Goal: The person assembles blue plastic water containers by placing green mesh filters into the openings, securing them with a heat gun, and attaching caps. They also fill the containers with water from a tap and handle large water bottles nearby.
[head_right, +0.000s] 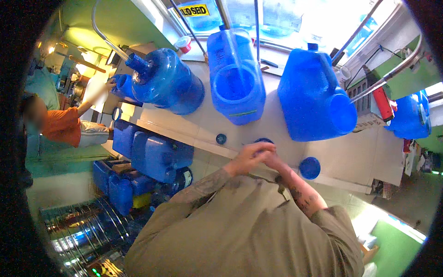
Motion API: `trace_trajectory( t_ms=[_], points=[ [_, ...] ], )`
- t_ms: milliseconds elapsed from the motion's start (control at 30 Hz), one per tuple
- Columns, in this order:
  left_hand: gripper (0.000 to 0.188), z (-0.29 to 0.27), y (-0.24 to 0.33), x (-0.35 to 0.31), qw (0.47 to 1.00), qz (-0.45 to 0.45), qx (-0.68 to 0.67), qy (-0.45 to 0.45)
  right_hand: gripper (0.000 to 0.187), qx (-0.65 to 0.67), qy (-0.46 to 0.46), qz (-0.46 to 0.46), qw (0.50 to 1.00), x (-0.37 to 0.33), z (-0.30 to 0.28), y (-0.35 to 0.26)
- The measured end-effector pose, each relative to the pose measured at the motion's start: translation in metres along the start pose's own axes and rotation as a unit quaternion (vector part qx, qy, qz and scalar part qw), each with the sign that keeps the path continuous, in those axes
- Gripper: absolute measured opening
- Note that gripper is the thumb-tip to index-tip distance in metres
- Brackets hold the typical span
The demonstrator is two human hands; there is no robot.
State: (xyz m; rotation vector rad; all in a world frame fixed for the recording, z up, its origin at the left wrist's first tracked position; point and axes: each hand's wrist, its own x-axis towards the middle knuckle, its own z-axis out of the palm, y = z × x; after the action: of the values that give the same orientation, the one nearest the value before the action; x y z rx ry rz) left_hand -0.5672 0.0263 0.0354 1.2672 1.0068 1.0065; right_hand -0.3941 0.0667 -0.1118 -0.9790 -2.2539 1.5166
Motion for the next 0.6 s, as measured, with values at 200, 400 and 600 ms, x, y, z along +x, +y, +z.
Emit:
trace_trajectory(
  t_ms=[200,400,600],
  points=[
    [0.028,-0.132,-0.089,-0.131,0.949,-0.175,0.022,0.261,0.044,0.064,-0.006,0.150,0.987,0.121,0.068,-0.051],
    [0.032,-0.180,-0.130,-0.153,0.924,-0.150,0.113,0.334,0.049,0.075,-0.007,0.106,0.992,0.119,0.085,-0.082],
    [0.042,-0.140,-0.140,-0.093,0.953,-0.153,0.254,0.057,0.039,-0.026,0.114,0.226,0.967,-0.017,0.045,-0.033]
  ],
)
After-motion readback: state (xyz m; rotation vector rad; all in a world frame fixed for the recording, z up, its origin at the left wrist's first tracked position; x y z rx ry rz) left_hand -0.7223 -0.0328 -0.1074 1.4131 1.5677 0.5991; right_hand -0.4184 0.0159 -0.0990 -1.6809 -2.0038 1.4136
